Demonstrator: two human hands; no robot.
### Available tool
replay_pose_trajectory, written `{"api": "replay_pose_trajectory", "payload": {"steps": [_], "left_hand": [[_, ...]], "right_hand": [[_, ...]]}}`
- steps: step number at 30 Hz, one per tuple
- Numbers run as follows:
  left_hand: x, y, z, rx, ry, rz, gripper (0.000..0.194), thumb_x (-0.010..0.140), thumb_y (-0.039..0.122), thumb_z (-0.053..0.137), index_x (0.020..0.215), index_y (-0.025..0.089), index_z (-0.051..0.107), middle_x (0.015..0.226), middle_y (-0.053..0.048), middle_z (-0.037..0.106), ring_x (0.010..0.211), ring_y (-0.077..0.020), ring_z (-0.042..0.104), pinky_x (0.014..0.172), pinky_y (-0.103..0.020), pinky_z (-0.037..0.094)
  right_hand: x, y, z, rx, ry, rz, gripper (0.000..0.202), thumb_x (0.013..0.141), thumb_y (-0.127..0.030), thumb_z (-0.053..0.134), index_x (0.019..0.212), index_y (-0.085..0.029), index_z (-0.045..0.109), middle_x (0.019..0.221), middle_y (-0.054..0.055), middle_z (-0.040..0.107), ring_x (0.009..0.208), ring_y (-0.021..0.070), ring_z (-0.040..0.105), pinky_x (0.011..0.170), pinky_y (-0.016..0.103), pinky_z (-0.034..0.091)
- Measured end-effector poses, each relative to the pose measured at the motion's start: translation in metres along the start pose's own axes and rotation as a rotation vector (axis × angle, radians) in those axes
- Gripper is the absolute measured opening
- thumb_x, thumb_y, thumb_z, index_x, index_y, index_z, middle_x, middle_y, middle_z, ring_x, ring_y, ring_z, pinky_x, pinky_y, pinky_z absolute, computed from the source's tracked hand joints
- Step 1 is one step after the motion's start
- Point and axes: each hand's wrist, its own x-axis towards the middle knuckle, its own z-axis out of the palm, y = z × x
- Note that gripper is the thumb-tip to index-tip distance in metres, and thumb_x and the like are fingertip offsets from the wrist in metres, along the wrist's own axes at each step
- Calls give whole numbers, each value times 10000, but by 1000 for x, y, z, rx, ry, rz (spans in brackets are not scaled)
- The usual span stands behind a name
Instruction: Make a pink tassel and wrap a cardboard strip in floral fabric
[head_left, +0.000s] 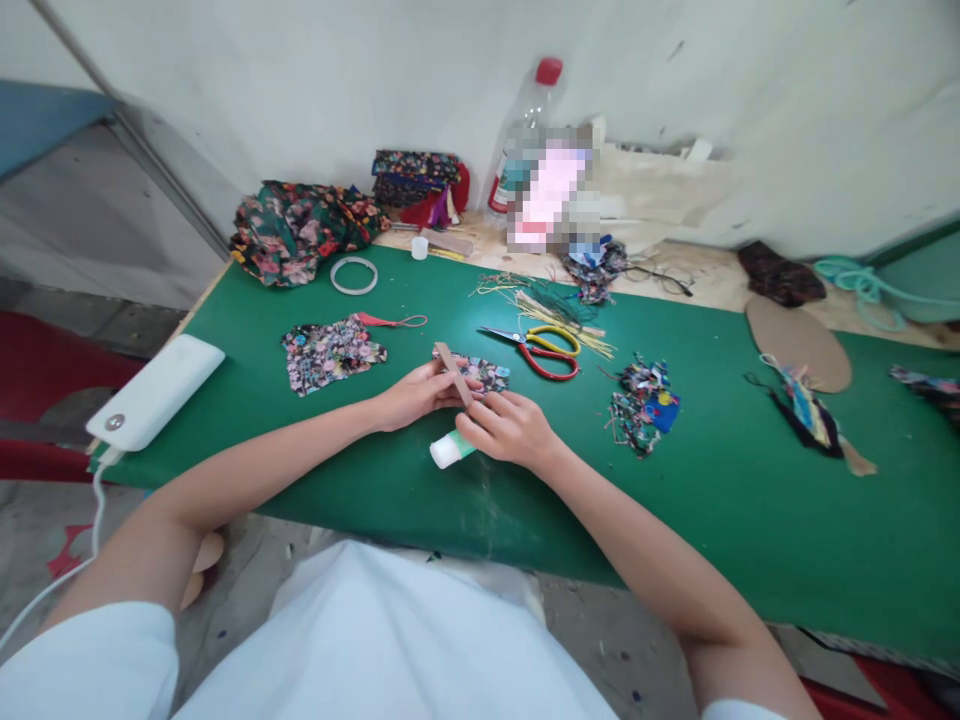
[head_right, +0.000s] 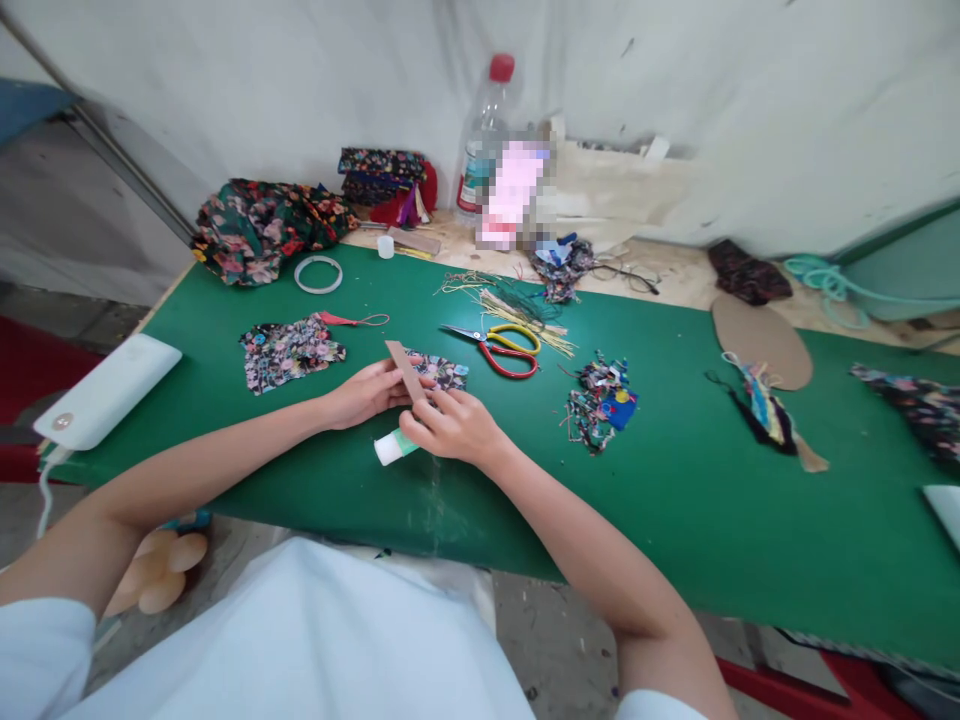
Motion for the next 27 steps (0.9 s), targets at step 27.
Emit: {"api": "replay_pose_trajectory", "payload": {"steps": [27], "left_hand": [[-8,10,23,480,127,49,175,823,72,449,979,145,481,612,74,576,446,-37,520,451,-169,374]], "right_hand": [[6,-8,-13,222,46,770,281,826,-404,726,1001,-254,566,904,34,721,740,174,670,667,293,527]]}}
